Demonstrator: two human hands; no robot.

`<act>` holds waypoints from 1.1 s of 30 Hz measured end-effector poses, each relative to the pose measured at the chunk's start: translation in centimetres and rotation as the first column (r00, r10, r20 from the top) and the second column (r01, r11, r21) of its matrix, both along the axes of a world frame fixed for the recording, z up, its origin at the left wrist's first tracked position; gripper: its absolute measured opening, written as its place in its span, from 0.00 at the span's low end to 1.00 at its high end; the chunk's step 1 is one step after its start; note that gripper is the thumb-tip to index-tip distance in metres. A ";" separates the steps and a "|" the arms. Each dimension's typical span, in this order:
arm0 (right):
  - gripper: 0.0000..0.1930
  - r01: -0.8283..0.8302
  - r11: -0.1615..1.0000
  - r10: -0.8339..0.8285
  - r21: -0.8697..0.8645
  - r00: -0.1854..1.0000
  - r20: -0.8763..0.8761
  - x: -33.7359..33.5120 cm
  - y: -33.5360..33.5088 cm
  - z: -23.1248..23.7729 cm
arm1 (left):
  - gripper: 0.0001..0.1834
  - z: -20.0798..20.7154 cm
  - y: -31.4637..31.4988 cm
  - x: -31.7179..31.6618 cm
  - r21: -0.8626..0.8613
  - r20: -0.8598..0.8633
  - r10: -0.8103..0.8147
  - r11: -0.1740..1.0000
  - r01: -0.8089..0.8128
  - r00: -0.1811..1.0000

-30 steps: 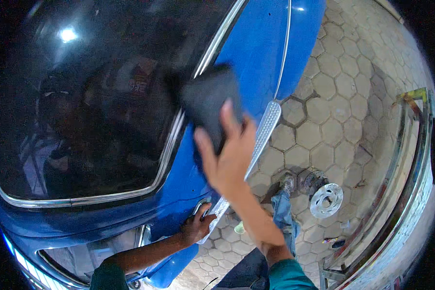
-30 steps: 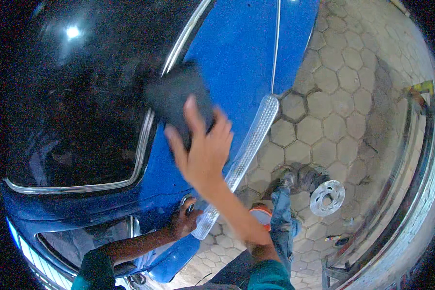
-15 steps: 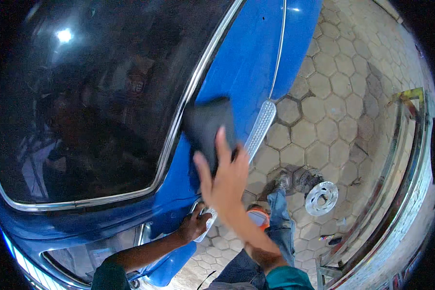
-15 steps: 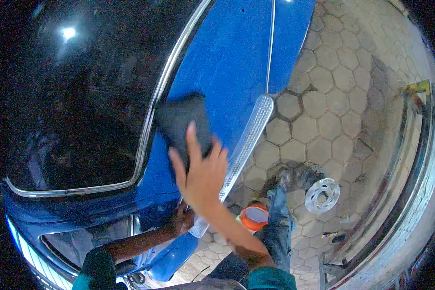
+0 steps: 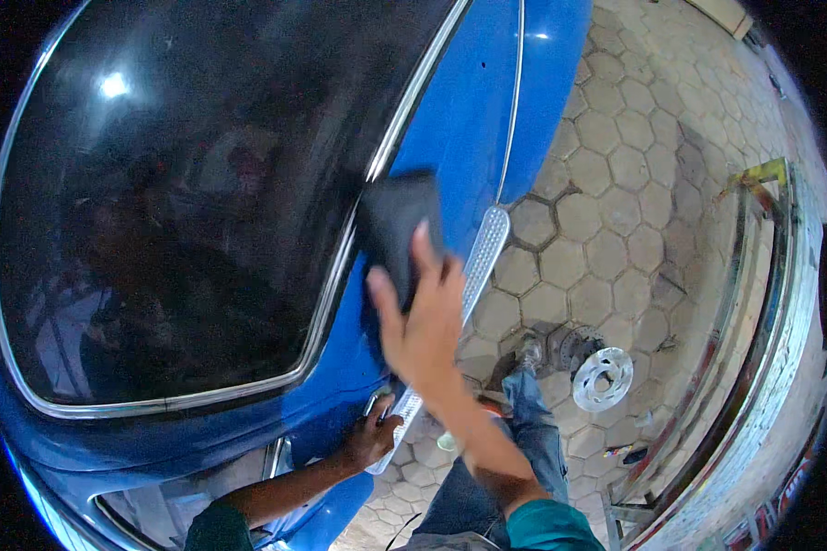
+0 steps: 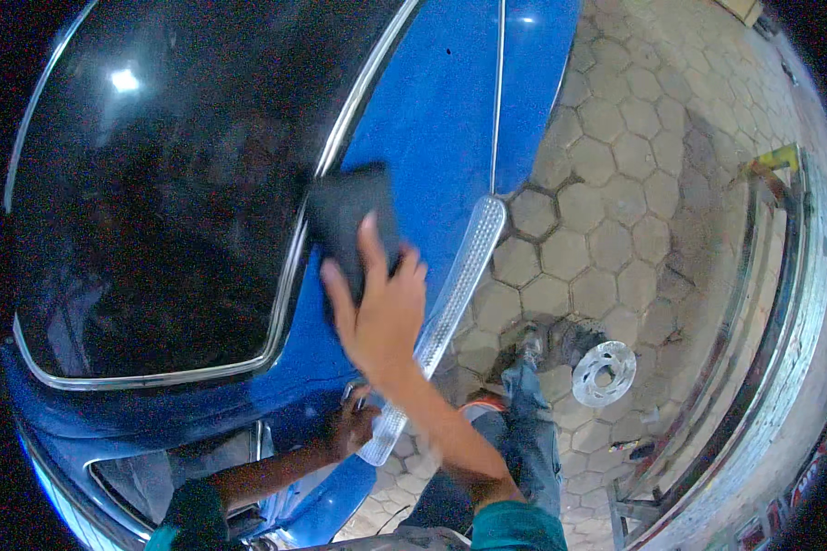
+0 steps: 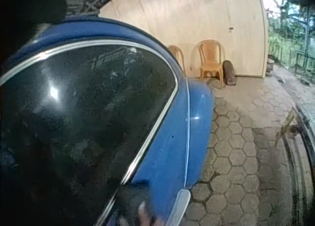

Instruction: The person sands the exterior body panels, door, and windows of a car using a sanding block.

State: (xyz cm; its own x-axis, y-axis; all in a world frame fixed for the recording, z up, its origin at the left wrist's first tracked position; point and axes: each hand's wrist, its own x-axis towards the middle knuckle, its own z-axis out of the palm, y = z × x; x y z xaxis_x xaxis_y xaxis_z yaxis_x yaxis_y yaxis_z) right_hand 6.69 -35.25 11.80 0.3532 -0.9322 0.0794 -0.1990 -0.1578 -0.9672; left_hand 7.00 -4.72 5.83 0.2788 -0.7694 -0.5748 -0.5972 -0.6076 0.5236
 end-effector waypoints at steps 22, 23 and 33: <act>0.35 0.177 0.961 -0.194 0.214 0.979 0.062 -0.2 3.6 -4.2 | 0.20 -2.0 3.1 0.1 0.130 -0.206 0.143 0.985 -0.117 0.968; 0.36 0.138 0.990 -0.138 0.026 0.990 0.007 -0.1 3.3 -3.4 | 0.32 -2.3 3.5 0.2 -0.029 -0.237 0.117 0.991 -0.128 0.964; 0.36 0.197 0.944 -0.231 0.264 0.968 0.103 0.8 -0.1 -6.7 | 0.10 -3.0 4.0 0.6 0.105 -0.085 -0.093 0.989 0.101 0.992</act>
State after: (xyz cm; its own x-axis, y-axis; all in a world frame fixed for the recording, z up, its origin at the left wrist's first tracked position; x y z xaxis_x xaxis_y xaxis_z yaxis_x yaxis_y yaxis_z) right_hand 7.53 -35.37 5.06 0.1454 -0.9804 -0.1332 -0.0708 0.1240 -0.9898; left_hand 7.62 -0.72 2.82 0.1559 -0.7222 -0.6739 -0.6153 -0.6047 0.5058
